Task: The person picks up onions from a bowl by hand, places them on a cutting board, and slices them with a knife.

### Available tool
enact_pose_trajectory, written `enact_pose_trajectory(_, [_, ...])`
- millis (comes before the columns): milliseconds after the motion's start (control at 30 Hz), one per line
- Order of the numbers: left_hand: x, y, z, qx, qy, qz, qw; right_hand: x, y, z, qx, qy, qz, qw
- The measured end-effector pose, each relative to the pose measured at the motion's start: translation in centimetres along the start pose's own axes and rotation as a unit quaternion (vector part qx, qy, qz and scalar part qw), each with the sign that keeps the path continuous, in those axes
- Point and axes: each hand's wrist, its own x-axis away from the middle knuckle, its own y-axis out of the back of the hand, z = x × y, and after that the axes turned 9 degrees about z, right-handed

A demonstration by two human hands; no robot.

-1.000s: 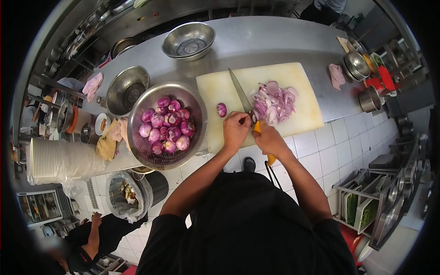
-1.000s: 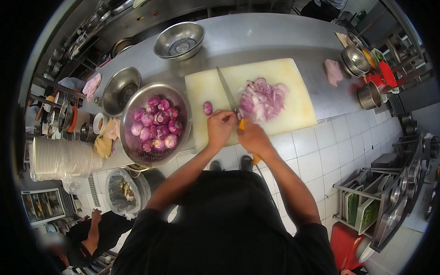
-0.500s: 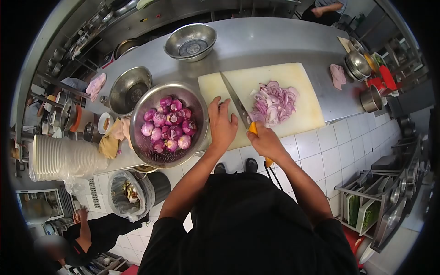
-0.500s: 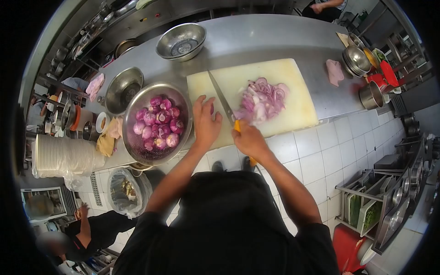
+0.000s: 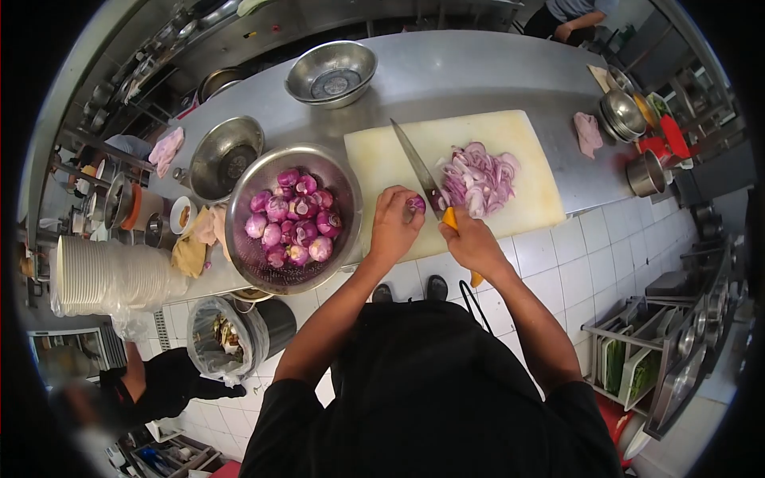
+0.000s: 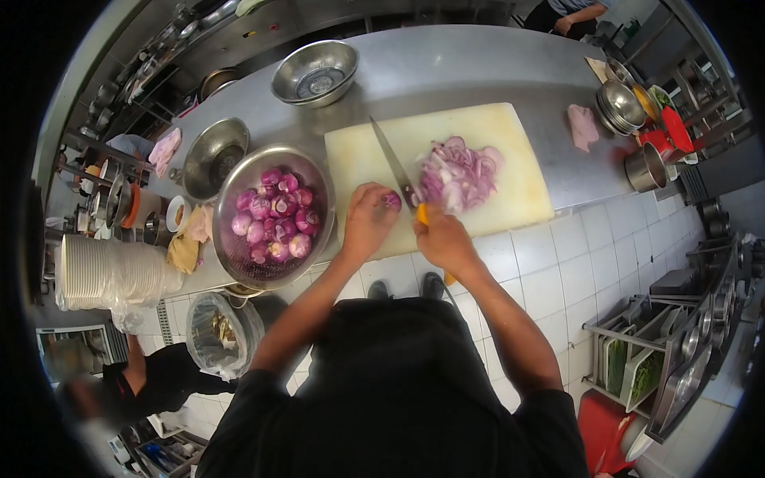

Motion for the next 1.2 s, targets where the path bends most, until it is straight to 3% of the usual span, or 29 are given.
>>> enact_pose_trajectory(267, [0.0,-0.3,0.9,0.051,0.012,-0.003,0.999,0.2,1.2,2.4,0.003,-0.049,0.082,0.995])
enact_pose_trajectory(367, [-0.1,-0.3,0.6,0.060,0.011,-0.005,0.998,-2.1,-3.8,-1.7,0.076,0.101,-0.079,0.989])
enact_pose_trajectory(467, [-0.3,-0.1,0.9,0.065,-0.001,-0.008,0.998,-3.2,-4.2,-2.0,0.081,0.077,-0.053,0.992])
enact_pose_trajectory(667, [0.0,0.0,0.7,0.061,-0.001,0.001,0.998,0.3,3.4,6.2,-0.060,-0.094,0.118,0.987])
enact_pose_trajectory(733, [0.0,-0.2,0.8,0.060,0.007,0.004,0.998,-2.3,-2.1,0.8,0.049,0.072,-0.047,0.995])
enact_pose_trajectory(767, [0.0,-0.3,0.7,0.060,0.008,0.005,0.998,-3.5,-4.3,-1.4,0.103,0.155,-0.129,0.974])
enact_pose_trajectory(867, [-0.1,0.1,0.7,0.042,-0.002,0.000,0.999,-4.4,-4.6,-3.0,0.086,0.139,-0.102,0.981])
enact_pose_trajectory(967, [-0.1,-0.4,1.1,0.024,-0.030,-0.012,0.999,-2.5,0.5,1.3,0.000,-0.014,0.055,0.998])
enact_pose_trajectory(1067, [0.0,-0.4,1.2,0.027,-0.031,-0.016,0.999,0.0,4.0,6.2,-0.047,-0.092,0.120,0.987])
enact_pose_trajectory(1200, [0.1,-0.1,0.8,0.023,-0.018,-0.013,0.999,-2.5,-2.6,0.4,0.041,0.016,-0.004,0.999])
